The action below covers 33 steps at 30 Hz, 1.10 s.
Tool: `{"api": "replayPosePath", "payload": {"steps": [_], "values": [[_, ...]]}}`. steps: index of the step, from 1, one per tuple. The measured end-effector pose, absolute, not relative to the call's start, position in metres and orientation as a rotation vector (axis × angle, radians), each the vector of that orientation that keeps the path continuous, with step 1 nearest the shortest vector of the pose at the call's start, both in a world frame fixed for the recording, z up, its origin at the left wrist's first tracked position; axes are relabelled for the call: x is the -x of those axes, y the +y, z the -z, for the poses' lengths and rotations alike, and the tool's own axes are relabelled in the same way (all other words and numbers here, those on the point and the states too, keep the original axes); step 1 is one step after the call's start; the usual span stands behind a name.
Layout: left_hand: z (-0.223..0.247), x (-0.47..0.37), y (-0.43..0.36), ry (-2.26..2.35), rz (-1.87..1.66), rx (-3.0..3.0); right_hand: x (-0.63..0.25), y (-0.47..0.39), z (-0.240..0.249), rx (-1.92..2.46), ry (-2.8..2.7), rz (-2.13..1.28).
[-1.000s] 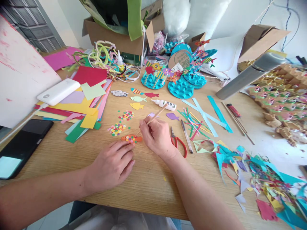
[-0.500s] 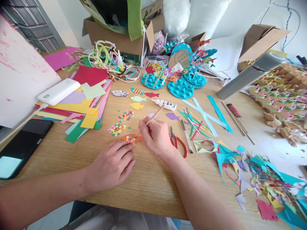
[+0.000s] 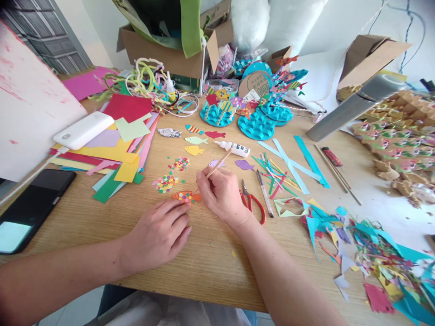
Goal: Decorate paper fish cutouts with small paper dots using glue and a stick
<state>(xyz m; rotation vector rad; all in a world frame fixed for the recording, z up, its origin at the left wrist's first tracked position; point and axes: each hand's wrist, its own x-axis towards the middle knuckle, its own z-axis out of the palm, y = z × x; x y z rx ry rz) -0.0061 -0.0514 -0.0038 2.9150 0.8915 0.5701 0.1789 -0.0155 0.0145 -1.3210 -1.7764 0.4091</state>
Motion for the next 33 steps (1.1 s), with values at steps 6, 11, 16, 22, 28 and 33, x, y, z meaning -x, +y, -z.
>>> {"api": "replayPosePath", "payload": {"steps": [6, 11, 16, 22, 28, 33], "values": [[0.0038, 0.0057, -0.0512, 0.891, -0.581, -2.92, -0.1782, -0.0154, -0.0138, 1.328, -1.774, -0.392], [0.003, 0.0053, -0.0507, 0.892, -0.57, -2.91, -0.1782, -0.0154, -0.0142, 1.324, -1.766, -0.379], [0.0038, 0.0061, -0.0516, 0.896, -0.564, -2.908, -0.1784, -0.015, -0.0147, 1.312, -1.784, -0.377], [0.0032, 0.0062, -0.0516, 0.888, -0.571, -2.905, -0.1784, -0.0156, -0.0147, 1.306, -1.779, -0.379], [0.0041, 0.0058, -0.0513, 0.884, -0.58, -2.902, -0.1777, -0.0151, -0.0149, 1.288, -1.775, -0.357], [0.0047, 0.0056, -0.0514, 0.892, -0.571, -2.902, -0.1777, -0.0147, -0.0126, 1.285, -1.78, -0.37]]}}
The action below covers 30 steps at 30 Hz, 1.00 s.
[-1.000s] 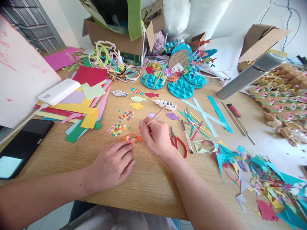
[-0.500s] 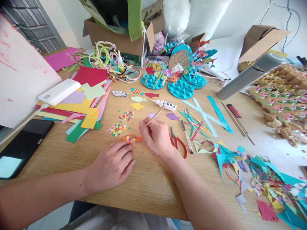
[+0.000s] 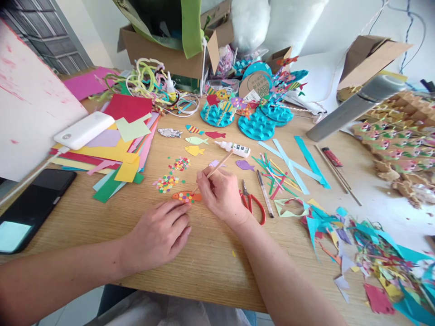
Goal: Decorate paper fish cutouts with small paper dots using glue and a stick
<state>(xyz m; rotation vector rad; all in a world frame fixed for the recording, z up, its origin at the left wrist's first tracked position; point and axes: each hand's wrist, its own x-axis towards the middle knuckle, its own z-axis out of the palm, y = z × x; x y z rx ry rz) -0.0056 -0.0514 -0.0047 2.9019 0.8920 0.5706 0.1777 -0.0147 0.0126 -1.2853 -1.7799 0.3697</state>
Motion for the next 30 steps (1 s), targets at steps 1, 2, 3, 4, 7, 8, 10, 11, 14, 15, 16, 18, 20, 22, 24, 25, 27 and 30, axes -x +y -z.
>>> {"api": "replayPosePath", "payload": {"steps": [1, 2, 3, 4, 7, 8, 10, 11, 14, 15, 16, 18, 20, 22, 24, 25, 27, 30], "values": [[0.005, 0.006, -0.051, 0.891, -0.568, -2.901, -0.178, -0.015, -0.012, 1.287, -1.778, -0.368], [0.005, 0.006, -0.051, 0.888, -0.567, -2.9, -0.178, -0.015, -0.012, 1.287, -1.778, -0.366], [0.006, 0.006, -0.051, 0.888, -0.566, -2.899, -0.178, -0.015, -0.012, 1.288, -1.779, -0.364], [0.006, 0.006, -0.052, 0.892, -0.564, -2.898, -0.178, -0.015, -0.011, 1.287, -1.781, -0.364], [0.006, 0.007, -0.052, 0.895, -0.571, -2.898, -0.178, -0.016, -0.011, 1.279, -1.768, -0.353], [0.006, 0.006, -0.051, 0.892, -0.575, -2.897, -0.179, -0.016, -0.011, 1.28, -1.749, -0.336], [0.006, 0.006, -0.051, 0.889, -0.59, -2.896, -0.18, -0.016, -0.012, 1.288, -1.7, -0.277], [0.006, 0.006, -0.05, 0.886, -0.601, -2.895, -0.181, -0.016, -0.012, 1.295, -1.681, -0.241], [0.007, 0.005, -0.049, 0.888, -0.641, -2.891, -0.184, -0.012, -0.01, 1.302, -1.679, -0.172], [0.008, 0.005, -0.049, 0.887, -0.656, -2.89, -0.185, -0.01, -0.008, 1.295, -1.702, -0.154], [0.008, 0.006, -0.049, 0.886, -0.668, -2.89, -0.187, -0.008, -0.007, 1.285, -1.741, -0.134], [0.009, 0.006, -0.049, 0.873, -0.714, -2.879, -0.191, -0.003, -0.004, 1.259, -1.857, -0.072], [0.007, 0.007, -0.047, 0.839, -0.79, -2.846, -0.195, 0.002, -0.003, 1.247, -1.994, -0.014], [0.003, 0.008, -0.043, 0.803, -0.873, -2.771, -0.199, 0.005, -0.002, 1.255, -2.121, 0.011], [-0.001, 0.009, -0.036, 0.809, -0.923, -2.653, -0.201, 0.006, -0.002, 1.277, -2.22, 0.01], [-0.002, 0.01, -0.032, 0.834, -0.95, -2.592, -0.201, 0.007, -0.002, 1.288, -2.248, 0.006], [-0.003, 0.011, -0.021, 0.926, -1.026, -2.466, -0.199, 0.007, -0.003, 1.313, -2.264, -0.015], [-0.003, 0.013, -0.006, 1.112, -1.088, -2.32, -0.193, 0.005, -0.008, 1.354, -2.254, -0.111]]}}
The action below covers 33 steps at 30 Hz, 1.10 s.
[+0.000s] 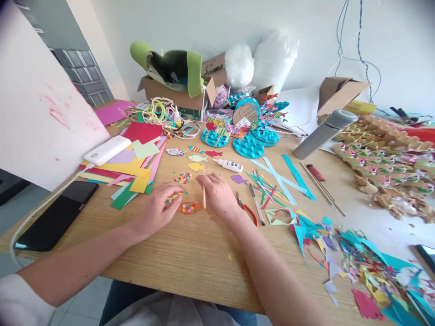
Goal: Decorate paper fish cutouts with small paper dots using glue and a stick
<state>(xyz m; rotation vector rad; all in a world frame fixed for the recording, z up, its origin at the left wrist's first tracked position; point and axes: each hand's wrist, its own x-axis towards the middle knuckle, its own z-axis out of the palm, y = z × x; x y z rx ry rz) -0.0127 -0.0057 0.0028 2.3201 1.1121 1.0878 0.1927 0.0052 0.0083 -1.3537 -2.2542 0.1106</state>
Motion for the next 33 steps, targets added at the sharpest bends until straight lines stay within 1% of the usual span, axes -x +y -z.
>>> {"api": "replayPosePath", "payload": {"steps": [2, 9, 11, 14, 17, 22, 27, 33], "values": [[-0.003, 0.014, 0.002, 1.229, -0.974, -2.338, -0.189, 0.002, -0.013, 1.4, -2.259, -0.212], [-0.012, 0.014, 0.004, 1.222, -0.555, -2.499, -0.189, -0.019, -0.022, 1.683, -2.21, -0.498], [-0.013, 0.014, 0.0, 1.232, -0.482, -2.522, -0.187, -0.026, -0.018, 1.739, -2.194, -0.511], [-0.011, 0.013, -0.007, 1.259, -0.439, -2.539, -0.182, -0.033, -0.008, 1.763, -2.178, -0.438], [-0.006, 0.013, -0.013, 1.269, -0.457, -2.539, -0.178, -0.035, 0.002, 1.723, -2.135, -0.398], [0.0, 0.013, -0.019, 1.274, -0.552, -2.471, -0.176, -0.033, 0.008, 1.721, -2.01, -0.482], [-0.002, 0.015, -0.009, 1.292, -0.738, -2.275, -0.18, -0.033, -0.004, 1.513, -1.881, -0.616], [-0.018, 0.008, 0.025, 1.3, -0.972, -1.857, -0.185, -0.025, -0.022, 1.278, -1.694, -0.745]]}}
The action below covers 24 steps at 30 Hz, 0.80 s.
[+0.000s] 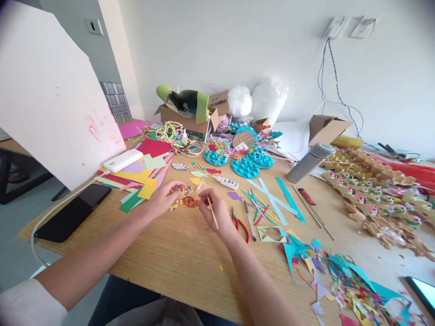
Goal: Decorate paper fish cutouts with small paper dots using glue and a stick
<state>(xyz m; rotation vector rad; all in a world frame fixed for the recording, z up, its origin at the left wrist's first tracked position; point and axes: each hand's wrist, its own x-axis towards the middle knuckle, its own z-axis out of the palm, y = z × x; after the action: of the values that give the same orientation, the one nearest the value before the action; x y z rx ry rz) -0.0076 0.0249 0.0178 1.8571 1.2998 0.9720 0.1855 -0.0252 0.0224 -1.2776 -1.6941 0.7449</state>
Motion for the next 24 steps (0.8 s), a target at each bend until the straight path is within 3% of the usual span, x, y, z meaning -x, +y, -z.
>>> {"api": "replayPosePath", "payload": {"steps": [11, 24], "values": [[-0.008, -0.013, 0.019, 1.015, -0.987, -1.265, -0.182, -0.026, 0.0, 1.189, -1.316, -0.938], [0.0, -0.013, 0.02, 1.012, -1.002, -1.206, -0.183, -0.027, 0.006, 1.172, -1.14, -1.091]]}}
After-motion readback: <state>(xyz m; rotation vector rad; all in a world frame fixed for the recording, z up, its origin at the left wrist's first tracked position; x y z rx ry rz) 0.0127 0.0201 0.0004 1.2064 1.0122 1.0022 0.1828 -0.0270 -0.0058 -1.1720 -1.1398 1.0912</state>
